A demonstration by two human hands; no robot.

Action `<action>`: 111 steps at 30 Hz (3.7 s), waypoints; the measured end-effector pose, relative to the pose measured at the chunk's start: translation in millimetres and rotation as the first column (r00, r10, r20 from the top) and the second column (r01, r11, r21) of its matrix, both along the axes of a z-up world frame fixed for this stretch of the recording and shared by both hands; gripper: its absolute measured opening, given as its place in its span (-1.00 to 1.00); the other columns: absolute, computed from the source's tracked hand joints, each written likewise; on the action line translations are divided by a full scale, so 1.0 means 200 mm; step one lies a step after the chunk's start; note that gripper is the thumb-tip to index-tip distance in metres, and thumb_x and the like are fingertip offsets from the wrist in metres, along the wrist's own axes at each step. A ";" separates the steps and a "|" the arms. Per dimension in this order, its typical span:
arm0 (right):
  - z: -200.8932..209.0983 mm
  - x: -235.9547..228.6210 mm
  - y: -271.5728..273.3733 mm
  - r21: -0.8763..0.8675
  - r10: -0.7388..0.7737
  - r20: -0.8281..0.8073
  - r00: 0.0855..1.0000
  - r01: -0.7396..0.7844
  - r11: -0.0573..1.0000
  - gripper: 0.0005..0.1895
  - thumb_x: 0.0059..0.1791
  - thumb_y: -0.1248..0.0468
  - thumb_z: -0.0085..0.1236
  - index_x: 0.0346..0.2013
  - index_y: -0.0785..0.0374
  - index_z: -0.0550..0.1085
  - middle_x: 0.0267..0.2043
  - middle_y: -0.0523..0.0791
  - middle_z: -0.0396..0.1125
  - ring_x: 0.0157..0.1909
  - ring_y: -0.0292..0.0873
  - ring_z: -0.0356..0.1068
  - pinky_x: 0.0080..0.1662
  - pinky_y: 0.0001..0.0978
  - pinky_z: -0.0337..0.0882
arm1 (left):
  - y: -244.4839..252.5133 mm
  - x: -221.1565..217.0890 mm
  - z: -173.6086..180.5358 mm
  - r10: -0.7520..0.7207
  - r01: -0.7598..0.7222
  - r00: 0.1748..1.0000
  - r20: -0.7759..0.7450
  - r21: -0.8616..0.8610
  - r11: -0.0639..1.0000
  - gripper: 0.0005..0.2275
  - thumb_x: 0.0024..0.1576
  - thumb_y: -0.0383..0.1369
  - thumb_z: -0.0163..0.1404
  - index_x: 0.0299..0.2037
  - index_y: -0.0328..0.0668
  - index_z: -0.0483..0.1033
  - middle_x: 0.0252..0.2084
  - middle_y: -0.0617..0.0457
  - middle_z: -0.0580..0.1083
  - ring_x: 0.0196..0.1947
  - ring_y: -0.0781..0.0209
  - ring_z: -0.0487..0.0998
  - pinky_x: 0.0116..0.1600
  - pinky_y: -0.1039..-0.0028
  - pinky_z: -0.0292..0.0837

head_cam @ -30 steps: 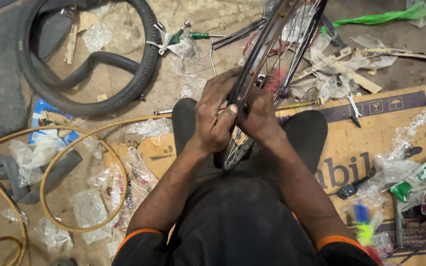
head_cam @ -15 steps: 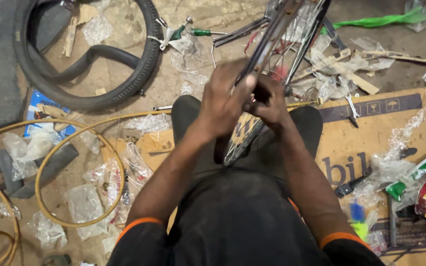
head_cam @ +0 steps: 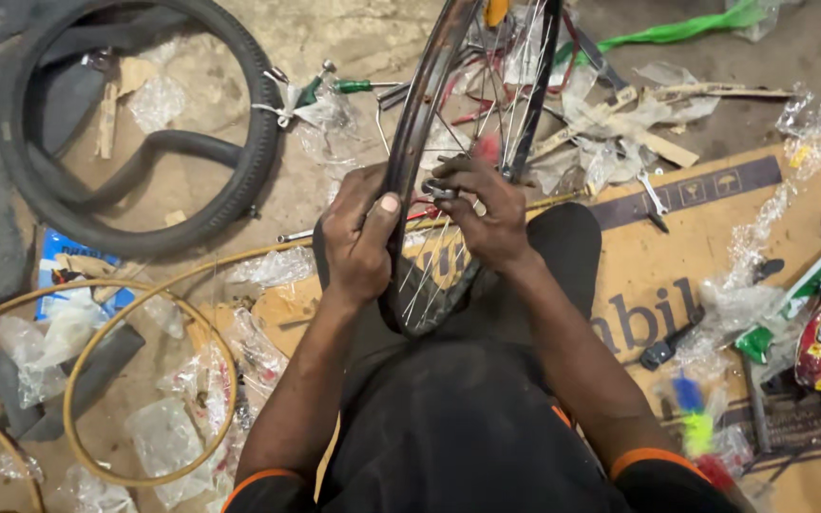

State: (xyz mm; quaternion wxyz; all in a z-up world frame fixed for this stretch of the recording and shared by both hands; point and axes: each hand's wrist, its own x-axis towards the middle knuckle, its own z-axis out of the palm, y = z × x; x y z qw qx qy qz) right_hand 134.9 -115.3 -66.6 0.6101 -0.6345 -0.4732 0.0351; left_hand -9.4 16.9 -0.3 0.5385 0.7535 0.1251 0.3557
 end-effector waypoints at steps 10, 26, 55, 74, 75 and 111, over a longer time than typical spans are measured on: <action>-0.10 0.06 -0.08 0.002 -0.213 -0.106 0.971 0.214 0.977 -0.76 -0.02 0.57 0.27 -0.07 0.36 0.54 0.04 0.02 0.47 0.05 -0.13 0.52 0.06 -0.33 0.58 | -0.04 0.07 -0.09 -0.364 0.349 0.903 0.227 -0.883 0.314 -0.64 0.33 -0.24 -0.13 0.15 -0.40 0.44 -0.25 -0.16 0.56 -0.33 0.11 0.64 -0.33 0.39 0.54; -0.08 0.05 -0.25 -0.099 -0.329 0.075 0.942 0.335 0.937 -0.71 -0.09 0.56 0.25 -0.09 0.35 0.54 -0.06 0.02 0.50 -0.05 -0.06 0.54 -0.01 -0.32 0.51 | 0.01 0.29 -0.17 -0.717 0.423 0.521 0.464 -0.869 -0.256 -0.71 0.22 -0.22 0.04 -0.05 -0.31 0.37 -0.33 -0.21 0.48 -0.49 0.01 0.57 -0.36 0.24 0.59; -0.25 0.14 -0.39 -0.213 -0.372 0.061 0.926 0.376 0.902 -0.81 -0.06 0.53 0.17 -0.15 0.39 0.53 -0.21 0.04 0.48 -0.18 -0.06 0.54 -0.10 -0.33 0.49 | -0.14 0.36 -0.18 -0.697 0.484 0.559 0.449 -0.859 -0.166 -0.62 0.41 -0.13 -0.05 -0.03 -0.45 0.34 -0.30 -0.13 0.42 -0.49 0.06 0.59 -0.42 0.29 0.57; -0.19 0.10 -0.35 -0.175 -0.315 -0.084 0.946 0.297 0.939 -0.76 -0.03 0.54 0.13 -0.08 0.35 0.54 -0.17 -0.09 0.49 -0.12 -0.25 0.50 -0.03 -0.41 0.48 | -0.13 0.35 -0.21 -0.689 0.491 0.544 0.479 -0.848 -0.202 -0.66 0.37 -0.18 0.01 -0.03 -0.44 0.39 -0.30 -0.11 0.41 -0.47 0.04 0.58 -0.36 0.26 0.57; -0.19 0.11 -0.34 -0.197 -0.326 -0.064 0.943 0.309 0.931 -0.78 -0.02 0.53 0.13 -0.09 0.34 0.54 -0.19 -0.10 0.49 -0.14 -0.26 0.50 -0.05 -0.42 0.49 | -0.12 0.35 -0.21 -0.682 0.472 0.556 0.475 -0.856 -0.211 -0.65 0.39 -0.18 0.00 -0.06 -0.47 0.38 -0.31 -0.11 0.39 -0.48 0.03 0.58 -0.37 0.25 0.58; -0.18 0.14 -0.35 -0.175 -0.300 -0.076 0.951 0.283 0.943 -0.75 -0.06 0.57 0.11 -0.11 0.36 0.53 -0.17 -0.07 0.48 -0.13 -0.24 0.50 -0.04 -0.40 0.49 | -0.08 0.35 -0.24 -0.657 0.601 0.446 0.608 -0.747 -0.283 -0.64 0.36 -0.21 0.03 0.14 -0.37 0.34 -0.25 -0.15 0.44 -0.43 0.00 0.60 -0.35 0.25 0.58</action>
